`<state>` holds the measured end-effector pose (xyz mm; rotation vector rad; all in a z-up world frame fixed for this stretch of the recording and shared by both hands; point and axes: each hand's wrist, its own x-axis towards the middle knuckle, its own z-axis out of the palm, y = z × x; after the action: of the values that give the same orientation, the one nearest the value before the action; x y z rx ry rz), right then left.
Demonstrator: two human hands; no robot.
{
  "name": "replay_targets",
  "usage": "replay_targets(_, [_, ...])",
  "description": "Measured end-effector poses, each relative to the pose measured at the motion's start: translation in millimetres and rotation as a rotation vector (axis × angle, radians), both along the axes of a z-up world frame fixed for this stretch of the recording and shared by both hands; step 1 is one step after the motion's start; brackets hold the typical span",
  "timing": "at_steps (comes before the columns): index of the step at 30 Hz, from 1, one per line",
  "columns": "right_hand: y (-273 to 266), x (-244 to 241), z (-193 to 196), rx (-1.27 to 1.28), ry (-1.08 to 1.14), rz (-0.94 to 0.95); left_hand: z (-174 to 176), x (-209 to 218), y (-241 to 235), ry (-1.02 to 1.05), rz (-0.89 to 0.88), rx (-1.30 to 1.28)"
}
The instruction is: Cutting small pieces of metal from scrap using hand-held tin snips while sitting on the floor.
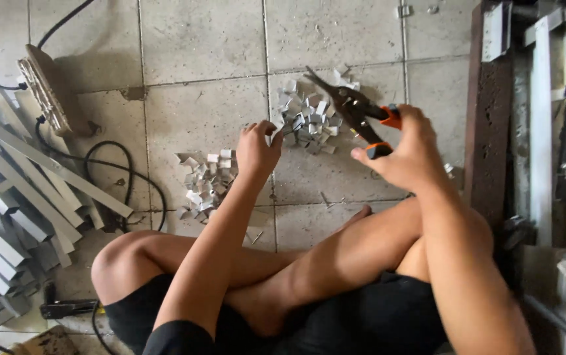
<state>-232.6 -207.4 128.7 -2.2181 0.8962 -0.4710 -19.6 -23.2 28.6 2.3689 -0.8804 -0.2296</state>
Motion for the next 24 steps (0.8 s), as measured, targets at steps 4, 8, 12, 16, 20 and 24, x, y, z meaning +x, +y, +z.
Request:
replay_targets(4, [-1.3, 8.1, 6.3, 0.108, 0.055, -0.028, -11.0, -4.3, -8.9, 0.043, 0.071, 0.039])
replay_targets(8, [-2.7, 16.2, 9.8, 0.174, 0.099, -0.021, -11.5, -8.1, 1.9, 0.193, 0.167, -0.142])
replay_targets(12, [-3.5, 23.0, 6.8, 0.215, 0.133, -0.009, 4.2, -12.1, 18.7, 0.398, 0.195, -0.318])
replay_targets(16, [-0.9, 21.3, 2.0, 0.186, 0.148, 0.020, -0.7, -1.4, 29.6, 0.517, 0.159, -0.460])
replay_targets(20, [2.2, 22.4, 1.9, 0.159, 0.201, 0.037, 44.5, -13.1, 32.8, 0.707, 0.172, -0.639])
replay_targets(24, [-1.4, 20.6, -8.0, 0.133, 0.272, 0.062, 95.1, -29.2, 50.7, 1.126, 0.215, -0.797])
